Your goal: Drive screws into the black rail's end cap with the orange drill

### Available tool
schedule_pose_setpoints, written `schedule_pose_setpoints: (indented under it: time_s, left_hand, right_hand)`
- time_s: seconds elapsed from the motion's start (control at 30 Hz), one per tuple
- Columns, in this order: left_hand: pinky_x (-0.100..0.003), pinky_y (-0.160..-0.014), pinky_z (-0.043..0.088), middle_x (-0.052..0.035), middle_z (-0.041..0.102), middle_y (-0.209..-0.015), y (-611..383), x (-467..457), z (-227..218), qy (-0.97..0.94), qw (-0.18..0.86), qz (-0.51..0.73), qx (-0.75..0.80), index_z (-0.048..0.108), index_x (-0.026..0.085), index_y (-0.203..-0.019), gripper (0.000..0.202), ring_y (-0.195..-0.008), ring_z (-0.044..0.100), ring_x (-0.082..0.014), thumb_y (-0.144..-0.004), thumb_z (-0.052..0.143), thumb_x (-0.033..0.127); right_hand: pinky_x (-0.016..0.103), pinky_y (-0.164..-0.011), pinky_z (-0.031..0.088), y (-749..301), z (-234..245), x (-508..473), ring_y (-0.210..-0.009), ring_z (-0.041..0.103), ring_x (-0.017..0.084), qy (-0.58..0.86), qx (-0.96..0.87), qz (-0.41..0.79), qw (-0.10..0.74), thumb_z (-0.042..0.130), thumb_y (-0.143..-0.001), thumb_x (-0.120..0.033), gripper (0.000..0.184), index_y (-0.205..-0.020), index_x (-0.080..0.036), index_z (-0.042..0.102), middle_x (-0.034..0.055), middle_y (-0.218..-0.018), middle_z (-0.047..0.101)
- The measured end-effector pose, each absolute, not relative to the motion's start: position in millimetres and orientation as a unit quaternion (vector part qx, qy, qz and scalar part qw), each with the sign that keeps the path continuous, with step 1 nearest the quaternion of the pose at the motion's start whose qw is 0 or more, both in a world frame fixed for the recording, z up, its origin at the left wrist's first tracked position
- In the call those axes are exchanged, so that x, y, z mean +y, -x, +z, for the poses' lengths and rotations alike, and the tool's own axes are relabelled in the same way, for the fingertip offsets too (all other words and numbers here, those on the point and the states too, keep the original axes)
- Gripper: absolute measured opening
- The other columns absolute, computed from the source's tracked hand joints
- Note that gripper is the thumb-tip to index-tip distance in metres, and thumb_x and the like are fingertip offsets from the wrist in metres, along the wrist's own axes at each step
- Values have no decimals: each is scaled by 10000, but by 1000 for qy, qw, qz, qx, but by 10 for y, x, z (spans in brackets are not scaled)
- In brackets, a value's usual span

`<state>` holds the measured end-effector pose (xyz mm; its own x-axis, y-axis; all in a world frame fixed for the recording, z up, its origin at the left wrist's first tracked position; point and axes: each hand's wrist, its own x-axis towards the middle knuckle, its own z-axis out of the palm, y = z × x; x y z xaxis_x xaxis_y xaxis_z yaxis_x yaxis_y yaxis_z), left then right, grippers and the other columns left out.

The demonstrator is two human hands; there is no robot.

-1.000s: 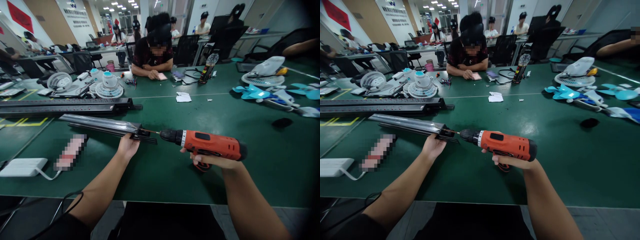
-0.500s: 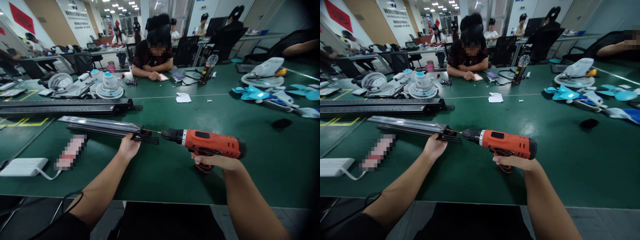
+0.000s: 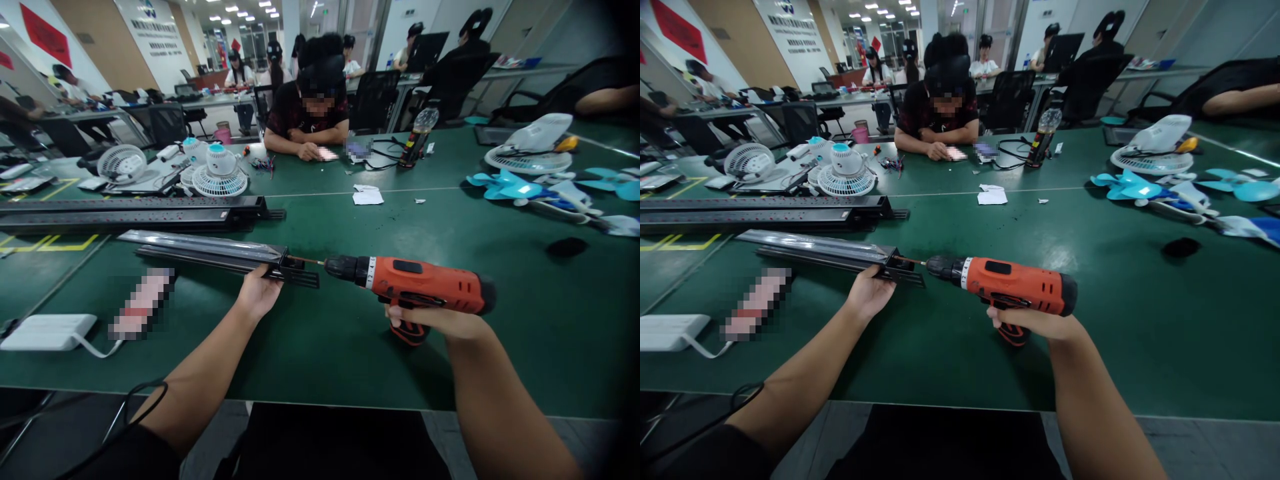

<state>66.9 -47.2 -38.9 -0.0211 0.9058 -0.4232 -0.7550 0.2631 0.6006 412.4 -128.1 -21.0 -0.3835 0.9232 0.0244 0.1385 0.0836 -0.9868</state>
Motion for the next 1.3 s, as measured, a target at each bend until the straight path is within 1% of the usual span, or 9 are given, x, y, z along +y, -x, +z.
schedule_pose_setpoints:
  time_s: [0.17, 0.33, 0.4, 0.5, 0.57, 0.7, 0.93, 1.07, 1.3]
  left_hand:
    - [-256, -752, 635, -81, 820, -904, -706, -493, -280, -74, 685, 599, 407, 757, 121, -1202, 337, -805, 784, -177, -974, 525, 35]
    - [-267, -771, 633, -75, 813, -888, -701, -497, -263, -92, 687, 592, 411, 763, 134, -1193, 337, -841, 784, -186, -971, 527, 42]
    - [-278, -814, 633, -72, 813, -902, -684, -496, -285, -103, 689, 589, 409, 762, 139, -1194, 333, -868, 783, -190, -961, 542, 50]
    - [-282, -849, 630, -71, 812, -915, -657, -499, -312, -115, 694, 583, 407, 764, 138, -1142, 296, -885, 778, -188, -955, 552, 53]
    - [-282, -856, 630, -75, 813, -922, -644, -501, -319, -123, 699, 577, 405, 763, 135, -1098, 271, -899, 779, -190, -948, 556, 46]
    - [-287, -859, 635, -78, 817, -945, -635, -496, -336, -138, 706, 573, 394, 763, 138, -1088, 270, -914, 781, -196, -921, 579, 32]
    - [-301, -865, 647, -101, 818, -963, -630, -462, -394, -126, 707, 576, 392, 764, 115, -1072, 277, -928, 790, -211, -875, 597, 14]
    - [-294, -853, 650, -107, 816, -959, -648, -449, -402, -122, 701, 576, 403, 762, 112, -1029, 245, -927, 793, -209, -876, 600, 10]
    - [-280, -857, 652, -111, 817, -956, -670, -459, -374, -117, 691, 585, 408, 762, 101, -994, 235, -924, 795, -200, -895, 580, -10]
  right_hand:
    - [333, -695, 720, -4124, -199, -1286, -686, 790, 195, 419, -618, 547, 378, 877, -898, -326, 162, -939, -195, 790, 32, -738, 774]
    - [328, -699, 713, -4129, -159, -1252, -710, 795, 195, 375, -667, 524, 373, 826, -952, -279, 248, -1186, -212, 776, 34, -798, 791]
    - [326, -731, 712, -4119, -124, -1231, -775, 810, 196, 326, -707, 511, 364, 786, -985, -262, 301, -1283, -227, 754, 55, -911, 815]
    - [325, -762, 712, -4097, -72, -1208, -907, 832, 208, 248, -732, 525, 355, 716, -1037, -265, 421, -1453, -274, 652, 108, -1235, 801]
    - [291, -709, 699, -4088, -45, -1204, -847, 822, 180, 222, -736, 533, 353, 686, -1057, -269, 446, -1497, -271, 611, 124, -1303, 775]
    - [241, -600, 634, -4084, -27, -1218, -617, 699, 109, 246, -738, 533, 333, 706, -1046, -282, 417, -1456, -231, 653, 61, -1018, 782]
    - [252, -526, 570, -4072, -132, -1255, -538, 594, 114, 228, -707, 564, 361, 733, -1009, -464, 441, -1370, -216, 688, -23, -729, 636]
    - [226, -500, 550, -4061, -109, -1265, -495, 582, 95, 232, -703, 585, 332, 735, -1013, -352, 396, -1381, -217, 679, -49, -697, 606]
    - [240, -544, 612, -4040, -55, -1286, -595, 676, 125, 306, -713, 524, 353, 719, -1009, -262, 377, -1384, -231, 694, 18, -852, 728]
